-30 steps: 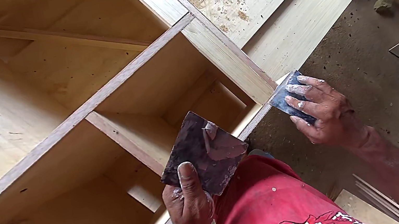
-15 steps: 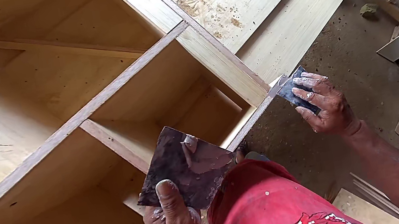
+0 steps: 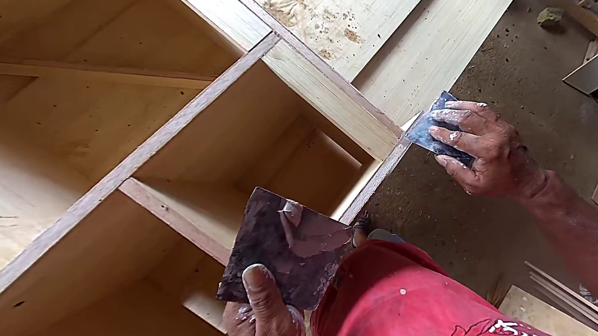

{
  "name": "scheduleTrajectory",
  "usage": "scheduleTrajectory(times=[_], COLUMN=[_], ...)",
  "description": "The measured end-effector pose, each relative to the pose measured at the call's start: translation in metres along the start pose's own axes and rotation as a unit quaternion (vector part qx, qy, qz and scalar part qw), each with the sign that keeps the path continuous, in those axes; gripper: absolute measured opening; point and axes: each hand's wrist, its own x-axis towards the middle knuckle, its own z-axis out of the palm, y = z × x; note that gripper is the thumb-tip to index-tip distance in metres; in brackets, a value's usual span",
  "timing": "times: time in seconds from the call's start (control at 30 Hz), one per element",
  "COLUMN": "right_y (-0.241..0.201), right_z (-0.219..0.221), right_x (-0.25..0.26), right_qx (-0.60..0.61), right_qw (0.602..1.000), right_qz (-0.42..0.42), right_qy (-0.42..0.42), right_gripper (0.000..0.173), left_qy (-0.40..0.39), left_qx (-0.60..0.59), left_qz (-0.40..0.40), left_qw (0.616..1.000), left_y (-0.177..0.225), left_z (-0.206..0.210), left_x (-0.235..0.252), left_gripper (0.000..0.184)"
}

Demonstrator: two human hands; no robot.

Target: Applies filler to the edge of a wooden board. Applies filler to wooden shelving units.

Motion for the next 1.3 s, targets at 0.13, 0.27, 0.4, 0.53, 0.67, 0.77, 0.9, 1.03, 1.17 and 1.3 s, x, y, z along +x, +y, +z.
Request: scheduleTrajectory(times=[0.13,0.27,0.4,0.53,0.67,0.77,0.9,1.03,1.17,1.3], right_y=[0.011,0.023,0.016,0.008,0.032,0.047,0.038,0.024,0.021,0.007], right_z=[0.011,0.0,0.007,0.02,0.033,0.022,0.005,0.001,-0.012,-0.009], right_x=[-0.002,-0.016,-0.011,-0.01,-0.018,-0.02,-0.01,0.002,-0.002,0.003], right_qx=[0.02,0.02,0.091,0.17,0.221,0.228,0.133,0.03,0.008,-0.002], right_qw=[1.0,0.999,0.992,0.978,0.972,0.97,0.988,0.999,0.999,1.0], right_qz=[-0.002,0.025,-0.018,-0.081,-0.036,0.024,0.0,-0.027,-0.025,-0.029], right_qy=[-0.001,0.022,0.088,0.088,0.074,0.077,0.074,0.004,-0.02,0.0], right_gripper=[0.041,0.041,0.044,0.045,0.044,0.042,0.042,0.039,0.039,0.039], left_qy=[0.012,0.027,0.027,0.014,0.015,0.016,0.015,0.008,0.011,0.007], left_qx=[0.0,-0.013,-0.005,-0.002,-0.006,-0.005,-0.005,0.001,-0.004,0.005], left_qz=[0.002,-0.003,0.001,0.002,-0.001,0.002,0.001,0.001,-0.008,-0.004], left_qw=[1.0,1.0,1.0,1.0,1.0,1.0,1.0,1.0,1.0,1.0], left_y=[0.003,0.004,0.004,0.006,0.007,0.007,0.005,0.003,0.003,0.001], left_z=[-0.002,-0.005,-0.005,-0.005,-0.003,-0.002,0.001,0.004,0.002,-0.002], left_x=[-0.003,-0.004,-0.004,-0.003,-0.003,-0.004,-0.004,-0.004,-0.005,-0.004], left_gripper=[0.024,0.025,0.025,0.025,0.024,0.024,0.025,0.024,0.025,0.025])
